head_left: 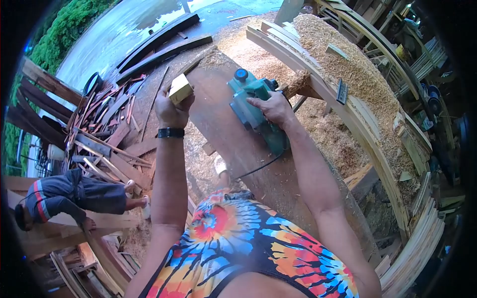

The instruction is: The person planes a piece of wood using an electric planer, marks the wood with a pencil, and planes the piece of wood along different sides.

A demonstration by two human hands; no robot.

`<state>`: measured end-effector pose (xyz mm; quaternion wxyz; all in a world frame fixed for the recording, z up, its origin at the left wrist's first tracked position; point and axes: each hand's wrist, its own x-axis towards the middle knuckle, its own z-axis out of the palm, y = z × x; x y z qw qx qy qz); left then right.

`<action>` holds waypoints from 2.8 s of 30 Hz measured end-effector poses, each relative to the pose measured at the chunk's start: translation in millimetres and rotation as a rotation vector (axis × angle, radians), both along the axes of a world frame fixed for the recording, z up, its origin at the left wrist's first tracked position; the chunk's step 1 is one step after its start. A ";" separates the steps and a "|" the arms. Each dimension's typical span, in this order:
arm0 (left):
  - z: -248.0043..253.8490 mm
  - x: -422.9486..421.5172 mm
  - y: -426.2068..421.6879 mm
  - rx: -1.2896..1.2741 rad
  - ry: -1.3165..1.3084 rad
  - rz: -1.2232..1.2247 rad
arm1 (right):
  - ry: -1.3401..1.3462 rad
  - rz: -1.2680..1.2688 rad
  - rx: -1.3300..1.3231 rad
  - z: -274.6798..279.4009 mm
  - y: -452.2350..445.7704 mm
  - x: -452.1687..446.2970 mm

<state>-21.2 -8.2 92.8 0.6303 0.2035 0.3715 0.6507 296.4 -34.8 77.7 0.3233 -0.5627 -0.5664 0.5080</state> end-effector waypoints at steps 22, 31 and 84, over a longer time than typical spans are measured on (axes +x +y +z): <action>4.7 26.5 4.7 0.002 -0.113 0.105 | 0.018 -0.034 -0.047 -7.1 4.4 -1.6; 20.5 32.9 -0.4 0.001 -0.126 0.113 | -0.002 -0.028 -0.029 -7.2 4.8 -0.9; -272.3 -35.3 -156.2 -0.478 1.234 -0.405 | -0.293 0.282 -0.103 29.2 -84.0 -76.3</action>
